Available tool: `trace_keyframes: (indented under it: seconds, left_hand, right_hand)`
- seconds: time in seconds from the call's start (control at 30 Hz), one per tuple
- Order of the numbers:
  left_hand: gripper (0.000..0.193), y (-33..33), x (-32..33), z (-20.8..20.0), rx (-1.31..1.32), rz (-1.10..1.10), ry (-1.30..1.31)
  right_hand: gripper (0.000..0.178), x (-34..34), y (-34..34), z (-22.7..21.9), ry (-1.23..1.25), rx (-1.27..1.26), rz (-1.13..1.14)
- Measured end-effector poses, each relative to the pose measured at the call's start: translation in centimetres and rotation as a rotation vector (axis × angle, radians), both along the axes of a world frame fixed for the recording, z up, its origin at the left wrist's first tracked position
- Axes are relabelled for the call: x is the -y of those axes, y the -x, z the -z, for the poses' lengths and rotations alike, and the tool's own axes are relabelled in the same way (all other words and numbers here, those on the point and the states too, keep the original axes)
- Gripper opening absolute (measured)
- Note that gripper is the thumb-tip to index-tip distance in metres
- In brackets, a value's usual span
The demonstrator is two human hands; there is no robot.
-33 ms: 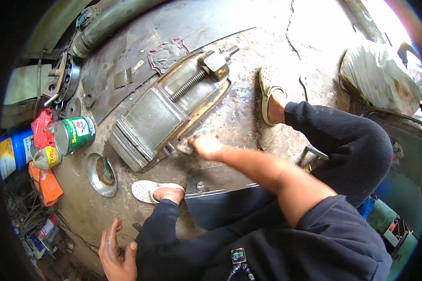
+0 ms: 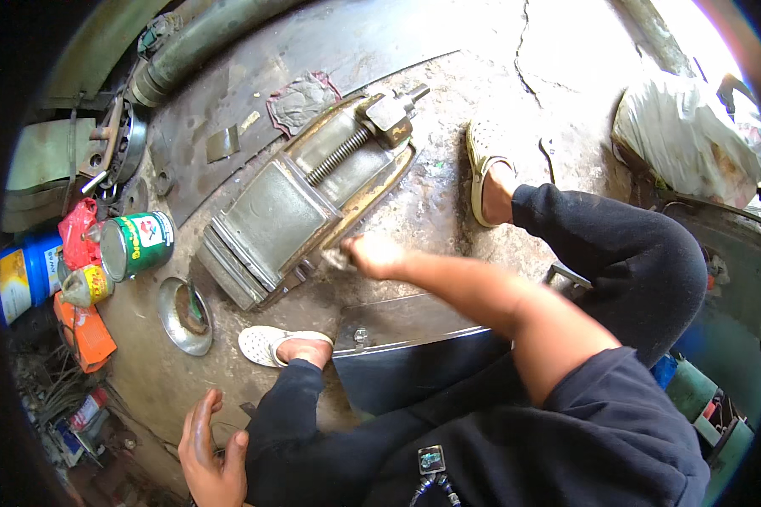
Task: The person scrubs a metal part clamped in a bench vise with a small abrasive block, then wipes the part and the vise jaws with a rag. The person repeats scrubbing and wiping on different sections of the metal part.
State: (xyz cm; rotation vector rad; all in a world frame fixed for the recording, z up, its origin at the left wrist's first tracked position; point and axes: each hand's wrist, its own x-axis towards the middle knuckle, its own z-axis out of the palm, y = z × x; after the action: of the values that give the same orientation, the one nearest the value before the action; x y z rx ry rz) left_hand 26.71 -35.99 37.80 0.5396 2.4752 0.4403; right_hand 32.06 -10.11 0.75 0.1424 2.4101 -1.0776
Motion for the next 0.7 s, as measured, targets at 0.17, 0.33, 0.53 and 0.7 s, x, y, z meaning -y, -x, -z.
trace_keyframes:
  seconds: [0.17,0.33,0.53,0.7]
  left_hand:
    - [0.072,1.5,-5.4,3.7,0.118,0.154,-0.114]
    - [0.083,2.9,-16.0,12.7,-0.120,0.309,-0.352]
    - [0.030,0.7,-30.0,24.9,0.143,-0.454,-0.809]
    - [0.035,-2.8,-37.8,29.9,0.220,-0.330,-0.843]
  right_hand:
    - [0.032,-10.9,4.1,-9.6,0.042,-0.236,-0.411]
    - [0.029,-16.9,5.4,-18.9,0.163,-0.347,-0.614]
    - [0.070,-21.7,4.7,-14.8,-0.005,-0.149,0.578]
    - [0.072,-22.7,1.8,-4.4,0.403,0.130,0.721]
